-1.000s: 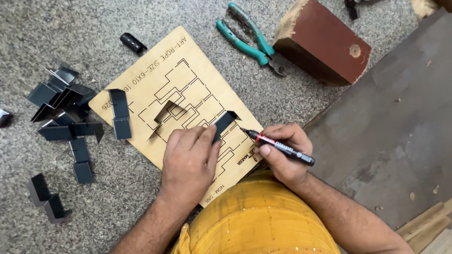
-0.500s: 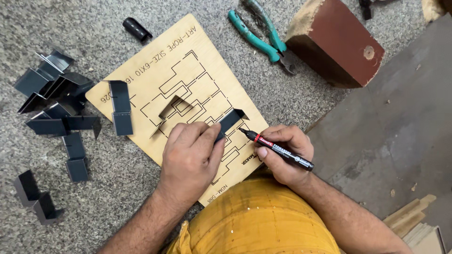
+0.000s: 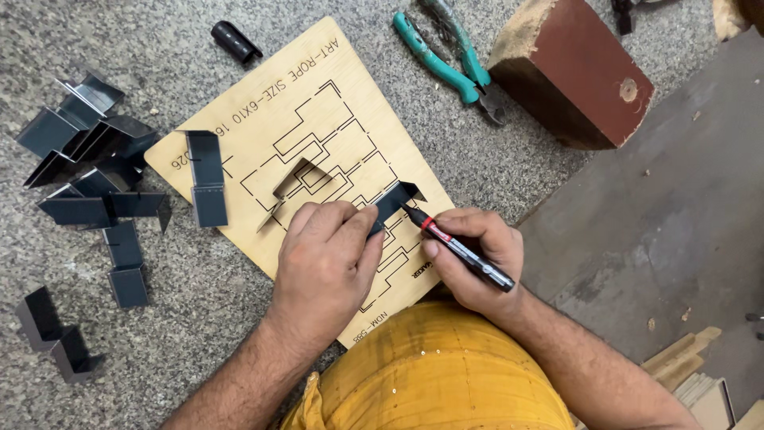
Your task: The person repeatedly picks up small black metal pieces, aligns them with a printed template on a wooden board, and marks them with a black marker. The person handles the pieces one at a time, placing marked pieces aside.
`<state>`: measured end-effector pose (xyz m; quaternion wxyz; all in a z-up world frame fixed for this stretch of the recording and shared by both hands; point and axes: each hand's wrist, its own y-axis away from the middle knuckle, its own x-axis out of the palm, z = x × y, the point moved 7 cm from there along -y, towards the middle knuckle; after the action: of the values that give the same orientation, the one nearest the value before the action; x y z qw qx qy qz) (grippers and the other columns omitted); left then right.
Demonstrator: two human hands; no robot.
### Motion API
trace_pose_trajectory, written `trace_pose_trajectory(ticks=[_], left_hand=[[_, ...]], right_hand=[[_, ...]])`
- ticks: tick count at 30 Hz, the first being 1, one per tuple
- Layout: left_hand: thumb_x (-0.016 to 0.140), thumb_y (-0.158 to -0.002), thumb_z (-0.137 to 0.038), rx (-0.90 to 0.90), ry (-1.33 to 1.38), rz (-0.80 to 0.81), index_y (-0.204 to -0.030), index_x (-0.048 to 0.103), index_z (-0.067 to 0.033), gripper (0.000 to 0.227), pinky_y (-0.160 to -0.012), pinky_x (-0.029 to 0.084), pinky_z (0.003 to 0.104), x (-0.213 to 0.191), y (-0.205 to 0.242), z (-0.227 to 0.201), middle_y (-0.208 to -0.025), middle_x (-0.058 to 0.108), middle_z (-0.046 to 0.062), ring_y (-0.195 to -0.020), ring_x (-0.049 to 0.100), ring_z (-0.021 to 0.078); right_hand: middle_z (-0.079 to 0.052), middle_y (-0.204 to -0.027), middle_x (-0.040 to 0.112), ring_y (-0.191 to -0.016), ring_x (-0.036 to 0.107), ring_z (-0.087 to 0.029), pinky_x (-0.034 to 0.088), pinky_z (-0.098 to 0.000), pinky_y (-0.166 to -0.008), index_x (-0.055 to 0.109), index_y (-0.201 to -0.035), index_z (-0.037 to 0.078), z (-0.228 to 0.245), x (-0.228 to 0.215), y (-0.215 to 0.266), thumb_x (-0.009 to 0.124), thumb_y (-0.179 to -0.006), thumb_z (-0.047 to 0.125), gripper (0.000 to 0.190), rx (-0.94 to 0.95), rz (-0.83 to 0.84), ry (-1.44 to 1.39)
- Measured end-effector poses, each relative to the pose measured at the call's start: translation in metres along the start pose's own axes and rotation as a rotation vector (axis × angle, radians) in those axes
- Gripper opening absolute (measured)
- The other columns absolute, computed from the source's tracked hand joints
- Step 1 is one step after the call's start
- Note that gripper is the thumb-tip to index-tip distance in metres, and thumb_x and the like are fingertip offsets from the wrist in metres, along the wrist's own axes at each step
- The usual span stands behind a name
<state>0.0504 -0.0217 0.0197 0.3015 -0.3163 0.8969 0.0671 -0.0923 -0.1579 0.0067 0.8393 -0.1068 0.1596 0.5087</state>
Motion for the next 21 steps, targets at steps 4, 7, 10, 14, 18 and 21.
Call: trace_pose_trajectory(ticks=[4, 7, 10, 14, 18, 21], left_hand=[[0.081, -0.084, -0.007, -0.013, 0.02, 0.008, -0.108, 0.073, 0.0017, 0.027, -0.079, 0.052, 0.04, 0.0, -0.001, 0.001, -0.096, 0.067, 0.011, -0.088, 0.061, 0.0285], [0.081, -0.084, -0.007, -0.018, 0.03, -0.002, -0.108, 0.073, 0.0014, 0.026, -0.078, 0.052, 0.039, -0.001, -0.002, 0.001, -0.096, 0.067, 0.01, -0.089, 0.061, 0.0281], [0.081, -0.084, -0.006, -0.018, 0.036, -0.005, -0.108, 0.073, 0.0016, 0.027, -0.078, 0.052, 0.039, -0.001, -0.001, 0.001, -0.096, 0.067, 0.01, -0.089, 0.061, 0.0284], [0.08, -0.084, -0.006, -0.018, 0.043, -0.002, -0.108, 0.073, 0.0018, 0.026, -0.078, 0.052, 0.039, -0.001, -0.002, 0.001, -0.096, 0.067, 0.01, -0.088, 0.06, 0.0286], [0.08, -0.084, -0.006, -0.018, 0.043, -0.002, -0.108, 0.073, 0.0019, 0.026, -0.078, 0.052, 0.039, -0.001, -0.002, 0.002, -0.096, 0.067, 0.011, -0.088, 0.06, 0.0288], [0.08, -0.085, -0.006, -0.016, 0.04, 0.001, -0.108, 0.073, 0.0021, 0.026, -0.078, 0.052, 0.039, -0.001, -0.002, 0.002, -0.096, 0.067, 0.011, -0.088, 0.06, 0.0289]], right_hand=[[-0.015, -0.109, 0.075, -0.092, 0.075, -0.014, 0.062, -0.0261, -0.078, 0.059, -0.114, 0.0, 0.002, 0.005, -0.008, 0.076, -0.094, 0.0, 0.026, -0.013, -0.003, 0.056], [-0.016, -0.109, 0.075, -0.093, 0.076, -0.015, 0.062, -0.0265, -0.08, 0.061, -0.113, 0.0, 0.003, 0.007, -0.011, 0.077, -0.093, 0.0, 0.025, -0.003, 0.0, 0.094], [-0.015, -0.108, 0.076, -0.093, 0.076, -0.015, 0.062, -0.0261, -0.08, 0.061, -0.112, 0.0, 0.004, 0.008, -0.012, 0.078, -0.093, 0.0, 0.026, -0.009, 0.012, 0.116], [-0.015, -0.107, 0.076, -0.092, 0.076, -0.016, 0.061, -0.0262, -0.079, 0.061, -0.113, -0.001, 0.005, 0.009, -0.014, 0.078, -0.093, 0.0, 0.026, -0.014, 0.016, 0.115], [-0.015, -0.106, 0.076, -0.091, 0.076, -0.016, 0.062, -0.0264, -0.078, 0.061, -0.112, -0.001, 0.007, 0.01, -0.016, 0.078, -0.093, 0.0, 0.026, -0.034, 0.012, 0.141], [-0.016, -0.106, 0.075, -0.089, 0.076, -0.015, 0.062, -0.0254, -0.075, 0.061, -0.111, -0.001, 0.007, 0.01, -0.016, 0.077, -0.093, 0.0, 0.024, -0.029, 0.022, 0.121]])
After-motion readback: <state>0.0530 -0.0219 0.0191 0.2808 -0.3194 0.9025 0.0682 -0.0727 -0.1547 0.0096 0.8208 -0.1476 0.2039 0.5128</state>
